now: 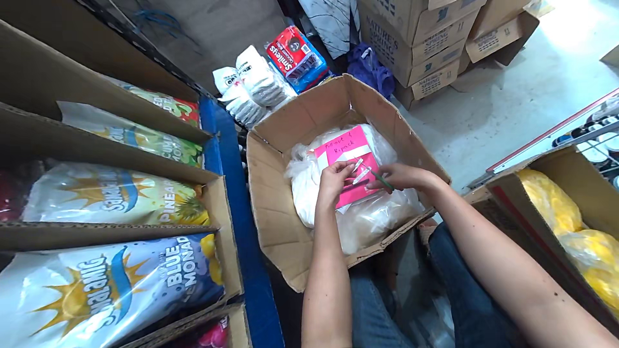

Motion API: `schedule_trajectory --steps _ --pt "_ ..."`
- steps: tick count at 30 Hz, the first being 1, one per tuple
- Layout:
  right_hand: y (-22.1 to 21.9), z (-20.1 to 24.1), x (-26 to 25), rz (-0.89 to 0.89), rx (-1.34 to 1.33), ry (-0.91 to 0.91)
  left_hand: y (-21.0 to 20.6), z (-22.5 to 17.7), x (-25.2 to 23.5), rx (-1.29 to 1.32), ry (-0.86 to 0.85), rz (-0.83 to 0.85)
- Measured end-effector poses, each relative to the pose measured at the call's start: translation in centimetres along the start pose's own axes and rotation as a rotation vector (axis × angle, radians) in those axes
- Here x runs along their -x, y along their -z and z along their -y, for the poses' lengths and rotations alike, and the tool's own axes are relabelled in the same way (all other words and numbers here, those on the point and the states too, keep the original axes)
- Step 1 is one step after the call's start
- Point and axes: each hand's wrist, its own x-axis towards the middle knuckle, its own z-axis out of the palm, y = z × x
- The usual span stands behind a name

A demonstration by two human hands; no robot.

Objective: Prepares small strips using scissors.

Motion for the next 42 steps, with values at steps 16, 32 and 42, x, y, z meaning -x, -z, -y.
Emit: schedule_trajectory --steps 16,32,42 --pt "-0.1 -0.3 -0.3 -0.016 -0.017 0.027 0.1 0.2 -0.2 -0.016 -0.021 0.004" --pt "-0.1 -0.6 -1.1 -0.054 0.014 -0.018 0.5 0.1 -0.1 -0.019 0.123 0.009" --pt "-0.1 -1.7 -3.6 -0.037 0.061 -0.050 0.5 1.1 -1.1 0.029 0.179 -0.030"
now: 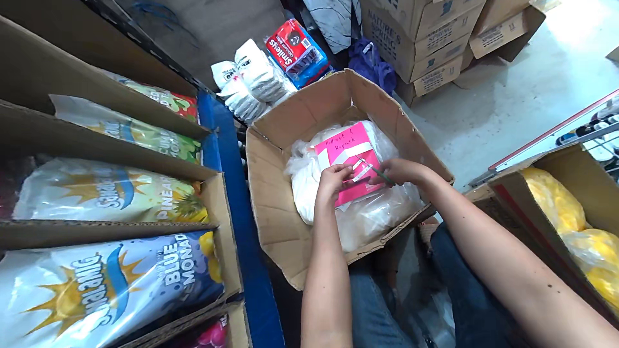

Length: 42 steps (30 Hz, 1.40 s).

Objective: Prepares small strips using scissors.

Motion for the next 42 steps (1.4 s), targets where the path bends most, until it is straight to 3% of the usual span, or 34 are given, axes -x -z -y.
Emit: schedule_trajectory --steps 10,42 --pt "-0.19 0.48 0.48 0.020 -0.007 -0.050 0.04 0.32 -0.58 0.082 -0.033 -0.104" --pt "-0.03 0.38 0.66 -0.013 -0.047 0.015 -0.36 -0.25 0.21 0.032 -0.025 -0.011"
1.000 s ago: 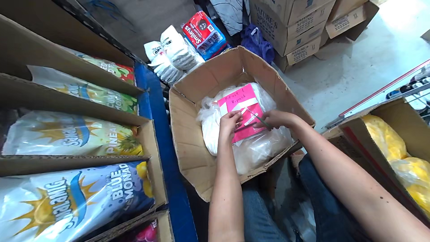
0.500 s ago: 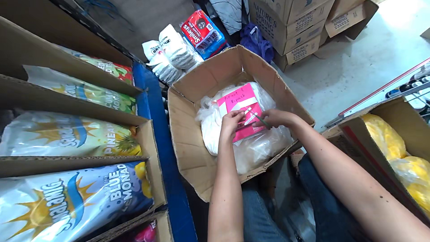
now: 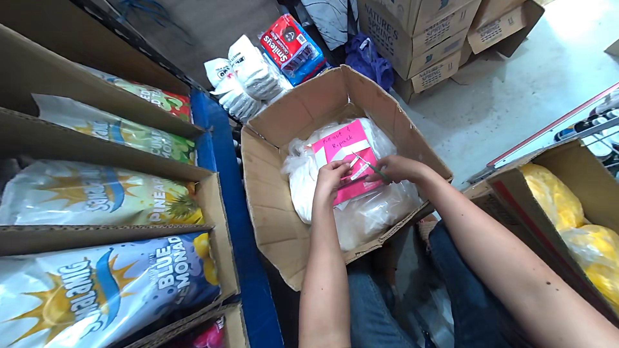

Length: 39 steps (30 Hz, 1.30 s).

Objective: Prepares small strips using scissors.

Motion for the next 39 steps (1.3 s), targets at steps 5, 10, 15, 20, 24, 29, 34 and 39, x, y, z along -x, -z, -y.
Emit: schedule_trajectory --steps 5,10,15,20,24,29,34,39 --pt "-0.13 0.16 -0.01 0.019 0.002 -0.026 0.01 0.14 -0.19 0.005 -0.010 -0.053" --pt "-0.18 0.42 0.20 0.034 0.008 -0.041 0.13 0.43 -0.57 0.061 -0.033 -0.130" --pt "-0.23 0.38 0.13 0.046 0.019 -0.035 -0.16 0.60 -0.70 0.088 -0.071 -0.127" --pt "-0.29 0.21 -0.02 0.036 0.010 -0.023 -0.70 0.38 -0.40 0.032 -0.072 -0.062" --pt "-0.26 0.35 -0.06 0.033 0.008 -0.024 -0.69 0.38 -0.38 0.019 -0.070 -0.041" --pt "-0.22 0.59 0.14 0.023 -0.012 -0.030 -0.76 0.28 -0.22 0.012 -0.066 -0.017" --pt "-0.25 0.38 -0.07 -0.001 0.001 -0.021 -0.80 0.28 -0.22 0.021 -0.061 -0.025" --pt "-0.22 -0.13 -0.30 -0.025 -0.018 0.001 -0.50 0.22 -0.23 0.019 -0.049 -0.024"
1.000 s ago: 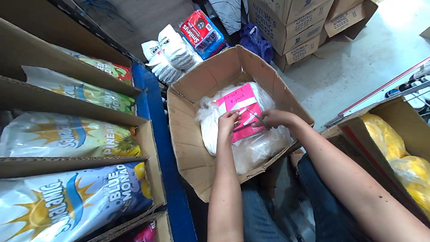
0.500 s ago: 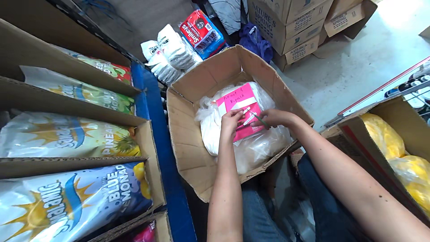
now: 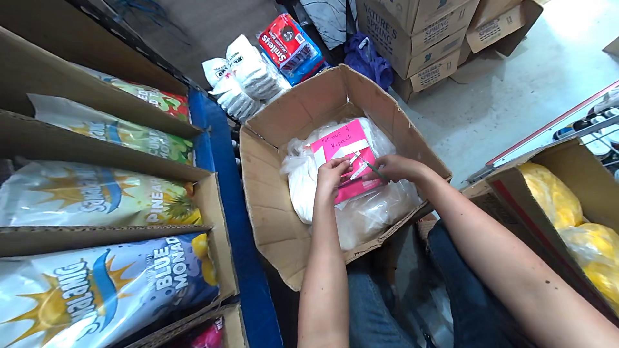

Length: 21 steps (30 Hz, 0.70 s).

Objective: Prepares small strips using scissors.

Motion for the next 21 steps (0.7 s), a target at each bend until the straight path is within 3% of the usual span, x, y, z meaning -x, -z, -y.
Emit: schedule_trajectory --steps 14,21 --pt "-0.05 0.45 0.33 0.066 0.039 -0.012 0.18 0.43 -0.46 0.035 -0.040 -0.097" --pt "0.02 0.84 0.71 0.052 0.019 -0.002 -0.14 0.18 -0.16 0.009 -0.050 -0.020"
